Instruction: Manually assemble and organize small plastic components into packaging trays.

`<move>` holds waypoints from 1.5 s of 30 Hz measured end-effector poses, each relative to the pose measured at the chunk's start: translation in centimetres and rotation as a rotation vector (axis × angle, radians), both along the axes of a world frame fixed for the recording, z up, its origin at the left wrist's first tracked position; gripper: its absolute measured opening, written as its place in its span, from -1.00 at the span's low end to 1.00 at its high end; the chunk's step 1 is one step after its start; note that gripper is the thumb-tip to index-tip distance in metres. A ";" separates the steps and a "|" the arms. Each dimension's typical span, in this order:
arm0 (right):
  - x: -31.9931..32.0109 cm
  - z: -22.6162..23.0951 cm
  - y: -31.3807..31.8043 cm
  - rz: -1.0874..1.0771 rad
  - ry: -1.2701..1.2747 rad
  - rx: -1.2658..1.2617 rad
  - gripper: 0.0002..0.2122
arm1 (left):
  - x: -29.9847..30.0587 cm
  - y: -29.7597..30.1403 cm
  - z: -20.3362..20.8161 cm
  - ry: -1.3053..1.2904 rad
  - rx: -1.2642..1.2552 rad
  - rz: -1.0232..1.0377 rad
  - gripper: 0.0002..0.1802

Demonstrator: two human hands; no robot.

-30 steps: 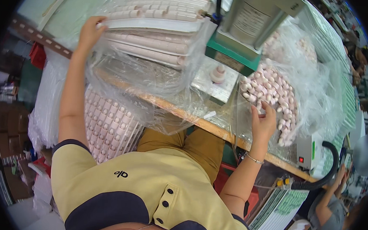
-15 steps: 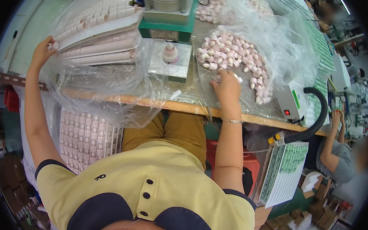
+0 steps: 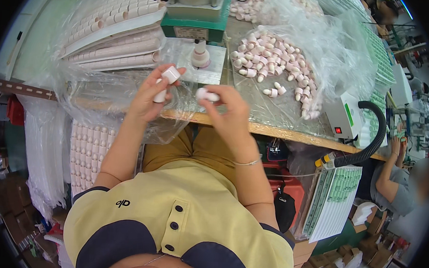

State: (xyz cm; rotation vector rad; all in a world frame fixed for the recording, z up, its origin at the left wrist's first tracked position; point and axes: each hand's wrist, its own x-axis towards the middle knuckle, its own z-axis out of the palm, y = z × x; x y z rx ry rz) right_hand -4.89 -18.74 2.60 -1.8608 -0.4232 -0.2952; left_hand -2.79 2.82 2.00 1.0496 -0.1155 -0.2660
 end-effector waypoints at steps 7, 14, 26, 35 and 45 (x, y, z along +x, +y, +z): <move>0.5 0.3 0.9 -0.085 -0.199 -0.027 -0.76 | -0.2 -4.2 -1.9 0.152 -0.036 -0.047 -0.72; 1.0 -0.1 -0.6 -0.054 -0.166 -0.116 -0.76 | 1.3 -2.7 -2.5 0.103 0.180 -0.159 -0.83; 1.6 -2.5 -0.8 0.247 0.915 0.779 -0.77 | 1.8 -1.8 -0.7 -0.845 0.662 -0.006 -0.69; 2.5 -2.3 -0.3 0.151 0.801 0.758 -0.79 | -0.5 -2.9 -0.8 -0.037 0.456 0.130 -0.68; 1.9 -2.0 0.0 0.070 0.149 0.119 -0.77 | 0.4 -2.3 -2.6 0.049 0.307 -0.030 -0.71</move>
